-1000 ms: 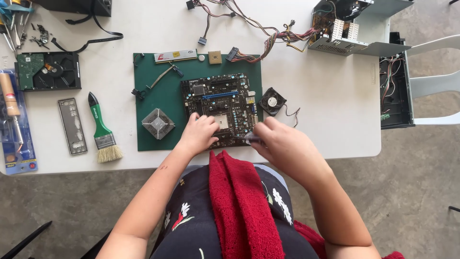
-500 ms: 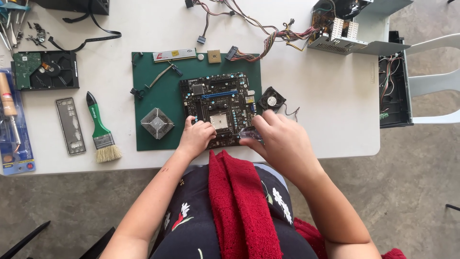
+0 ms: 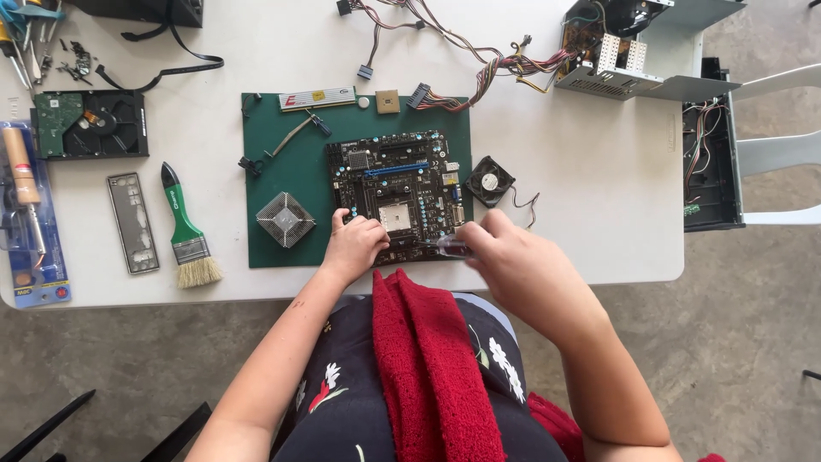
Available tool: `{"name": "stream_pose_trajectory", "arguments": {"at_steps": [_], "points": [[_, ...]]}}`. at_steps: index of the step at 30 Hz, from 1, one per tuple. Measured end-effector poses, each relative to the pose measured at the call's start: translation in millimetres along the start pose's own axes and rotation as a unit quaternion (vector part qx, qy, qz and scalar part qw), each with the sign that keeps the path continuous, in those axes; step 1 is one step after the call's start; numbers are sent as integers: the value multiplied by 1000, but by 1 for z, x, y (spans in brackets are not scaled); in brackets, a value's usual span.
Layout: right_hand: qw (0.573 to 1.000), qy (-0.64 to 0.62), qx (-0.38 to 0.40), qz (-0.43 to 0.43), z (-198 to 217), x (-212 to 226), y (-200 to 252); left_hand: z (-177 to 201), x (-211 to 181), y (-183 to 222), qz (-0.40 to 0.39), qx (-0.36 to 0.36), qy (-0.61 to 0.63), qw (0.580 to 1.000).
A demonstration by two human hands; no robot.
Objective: Disassembling components from a computer motherboard using a screwdriver on a repair bench.
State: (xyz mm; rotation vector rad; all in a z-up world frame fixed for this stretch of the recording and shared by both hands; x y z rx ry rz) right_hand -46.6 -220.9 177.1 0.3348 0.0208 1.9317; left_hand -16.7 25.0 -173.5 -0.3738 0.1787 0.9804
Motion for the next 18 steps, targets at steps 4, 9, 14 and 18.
{"name": "stream_pose_trajectory", "arguments": {"at_steps": [4,9,14,18], "points": [[977,81,-194,32,-27,-13,-14,-2,0,0,3,2,3,1000],[990,-65,-9,128,9,0,-8,1,2,-1,27,22,25,999],[985,18,-133,107,-49,-34,-23,-3,1,1,35,26,30,999],[991,-17,-134,8,-34,-18,-23,-2,3,3,50,23,42,998]]}}
Point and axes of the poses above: each hand's wrist, its own y-axis away from the middle knuckle, its own z-axis out of the back of the hand, x = y × z, the point moved 2 cm from there along -y, towards the middle knuckle, and after that the axes turned 7 degrees about -x, right-handed, at the moved point
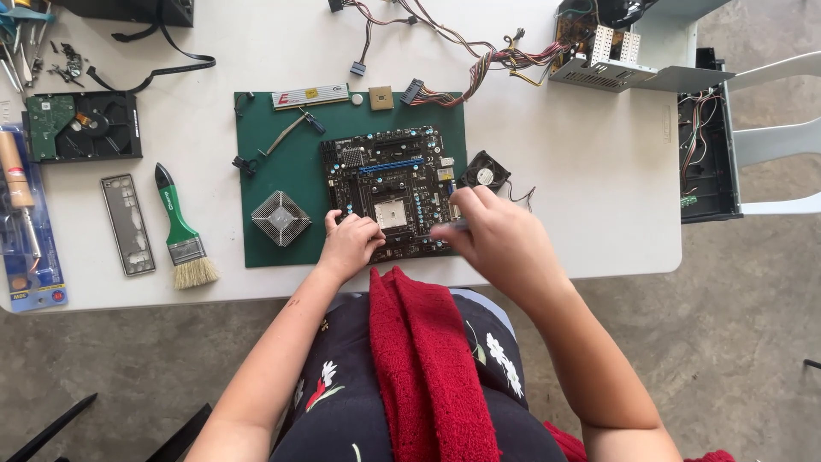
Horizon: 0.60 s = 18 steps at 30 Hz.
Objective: Disassembling components from a computer motherboard using a screwdriver on a repair bench.
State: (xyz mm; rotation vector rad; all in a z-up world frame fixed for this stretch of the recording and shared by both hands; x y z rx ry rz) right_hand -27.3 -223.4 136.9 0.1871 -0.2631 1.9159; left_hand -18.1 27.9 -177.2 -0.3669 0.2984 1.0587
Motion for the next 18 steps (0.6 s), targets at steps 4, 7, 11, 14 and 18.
{"name": "stream_pose_trajectory", "arguments": {"at_steps": [4,7,11,14,18], "points": [[983,-15,178,-28,41,21,21,2,-2,0,3,7,-2,1000],[985,-5,174,0,37,20,22,4,3,-4,0,4,8,1000],[999,44,20,17,17,6,13,6,0,-6,-21,-3,23,1000],[999,12,28,12,34,15,6,23,-4,-11,-17,26,52,998],[987,-78,140,8,52,19,10,29,-8,-11,-8,27,76,997]]}}
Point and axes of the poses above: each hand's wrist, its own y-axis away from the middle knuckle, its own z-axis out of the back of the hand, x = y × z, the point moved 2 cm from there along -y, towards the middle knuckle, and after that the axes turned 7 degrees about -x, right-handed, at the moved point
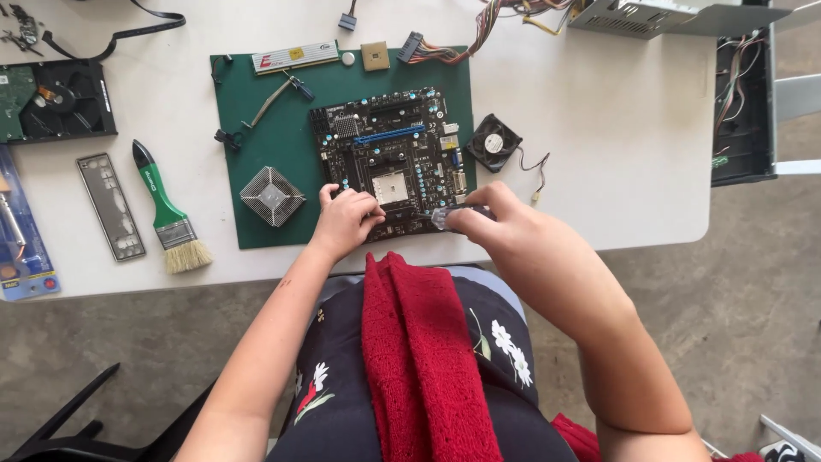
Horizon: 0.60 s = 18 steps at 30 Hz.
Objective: Disassembling components from a computer motherboard using a screwdriver on a repair bench.
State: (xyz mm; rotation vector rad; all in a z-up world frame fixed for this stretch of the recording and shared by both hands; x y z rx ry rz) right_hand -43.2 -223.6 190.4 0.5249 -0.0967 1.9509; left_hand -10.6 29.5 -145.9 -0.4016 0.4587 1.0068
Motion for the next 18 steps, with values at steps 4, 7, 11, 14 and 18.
{"name": "stream_pose_trajectory", "arguments": {"at_steps": [4,7,11,14,18], "points": [[996,50,-65,32,-17,-2,-4,2,-2,-1,-3,-7,-3,1000],[984,103,-116,84,-24,3,-8,3,-4,-1,1,-1,-7,1000],[985,76,-140,68,-24,3,-5,1,-2,2,5,-14,-11,1000],[984,86,-152,43,-24,0,-1,2,-1,0,10,-22,-10,1000],[983,97,-154,25,-31,1,3,2,-2,0,19,-20,-6,1000]]}}
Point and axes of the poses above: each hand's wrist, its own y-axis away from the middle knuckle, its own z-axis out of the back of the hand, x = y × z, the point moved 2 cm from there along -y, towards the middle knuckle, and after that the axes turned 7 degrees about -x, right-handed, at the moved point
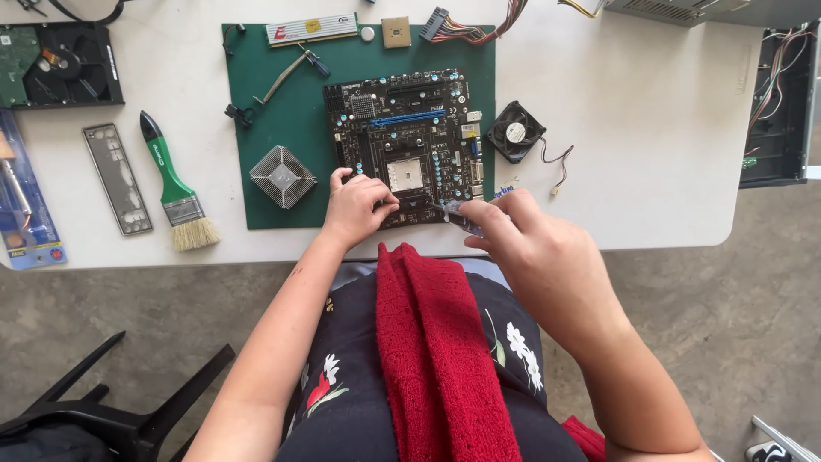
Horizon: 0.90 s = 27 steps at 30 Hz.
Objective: Disassembling components from a computer motherboard using a screwdriver on a repair bench.
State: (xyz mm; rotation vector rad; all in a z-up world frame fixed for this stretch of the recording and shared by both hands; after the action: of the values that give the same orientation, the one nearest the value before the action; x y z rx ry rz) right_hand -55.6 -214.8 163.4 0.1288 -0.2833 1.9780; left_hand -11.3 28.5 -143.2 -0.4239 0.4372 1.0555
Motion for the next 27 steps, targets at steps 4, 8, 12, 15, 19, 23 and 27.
{"name": "stream_pose_trajectory", "arguments": {"at_steps": [4,8,12,15,19,23,27], "points": [[998,-55,-11,-4,-9,1,4,1,2,1,3,4,1,1000],[959,-281,31,-4,-24,-8,7,7,6,2,-27,33,17,999],[860,-509,-6,-30,-45,-10,7,-2,8,11,-19,46,-24,998],[838,-545,-34,-27,-77,-17,17,-12,7,12,-17,26,-55,998],[799,-595,-89,-1,-89,-5,4,-7,-9,12,-29,5,-65,997],[756,-626,-188,-21,-129,-12,7,-22,-4,12,-41,-21,-73,996],[743,-603,-288,-29,-139,-2,12,-37,6,24,-10,-53,-2,999]]}}
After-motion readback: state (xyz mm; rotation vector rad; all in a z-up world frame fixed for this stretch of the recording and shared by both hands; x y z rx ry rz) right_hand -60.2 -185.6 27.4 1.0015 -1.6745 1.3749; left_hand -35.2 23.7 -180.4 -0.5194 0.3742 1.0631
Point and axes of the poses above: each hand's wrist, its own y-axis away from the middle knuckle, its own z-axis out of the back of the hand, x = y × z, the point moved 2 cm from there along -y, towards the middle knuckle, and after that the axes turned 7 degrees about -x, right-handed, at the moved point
